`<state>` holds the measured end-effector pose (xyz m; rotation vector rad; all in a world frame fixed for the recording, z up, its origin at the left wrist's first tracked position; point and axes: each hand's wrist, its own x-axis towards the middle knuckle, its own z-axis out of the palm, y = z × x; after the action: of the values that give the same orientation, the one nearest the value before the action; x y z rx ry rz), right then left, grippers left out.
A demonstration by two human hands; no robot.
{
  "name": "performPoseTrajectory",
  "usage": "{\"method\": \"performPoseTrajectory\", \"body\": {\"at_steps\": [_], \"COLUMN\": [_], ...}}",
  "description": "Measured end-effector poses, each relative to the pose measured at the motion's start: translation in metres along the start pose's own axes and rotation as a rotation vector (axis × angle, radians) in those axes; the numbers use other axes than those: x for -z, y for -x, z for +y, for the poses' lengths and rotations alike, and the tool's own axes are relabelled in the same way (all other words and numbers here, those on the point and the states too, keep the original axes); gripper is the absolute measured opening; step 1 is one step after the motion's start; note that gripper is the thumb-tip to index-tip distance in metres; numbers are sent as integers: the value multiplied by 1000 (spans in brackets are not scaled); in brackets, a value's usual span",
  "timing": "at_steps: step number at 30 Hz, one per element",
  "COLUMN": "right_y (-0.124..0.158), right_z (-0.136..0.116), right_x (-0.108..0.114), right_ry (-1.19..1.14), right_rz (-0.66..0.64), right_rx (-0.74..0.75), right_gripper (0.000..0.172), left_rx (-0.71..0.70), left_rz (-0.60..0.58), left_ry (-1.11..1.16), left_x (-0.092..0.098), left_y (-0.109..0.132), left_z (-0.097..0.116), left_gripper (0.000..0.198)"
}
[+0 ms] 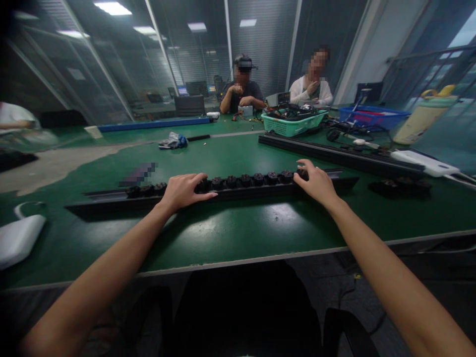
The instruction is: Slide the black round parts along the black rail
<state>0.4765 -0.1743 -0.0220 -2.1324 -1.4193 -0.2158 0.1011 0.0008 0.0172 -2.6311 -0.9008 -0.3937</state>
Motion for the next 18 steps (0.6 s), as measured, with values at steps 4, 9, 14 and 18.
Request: {"method": "performPoseTrajectory", "body": {"at_steps": [4,9,14,18], "right_y": [-2,-2,0,-2], "right_z": [3,6,7,9], "right_x": [1,2,0,1], "right_ry": [-23,3,34,97], "right_rz": [2,-7,-6,-16], "right_rx": [52,35,-4,5], "right_gripper": [42,41,43,44], "left_rx": [11,2,2,1], "left_rz": [0,-1,5,5], "left_ry": [2,-3,28,43], "left_x": [0,1,1,1], "left_y": [1,1,3,3], "left_z": [1,1,1,1], "left_gripper": [79,79,78,78]}}
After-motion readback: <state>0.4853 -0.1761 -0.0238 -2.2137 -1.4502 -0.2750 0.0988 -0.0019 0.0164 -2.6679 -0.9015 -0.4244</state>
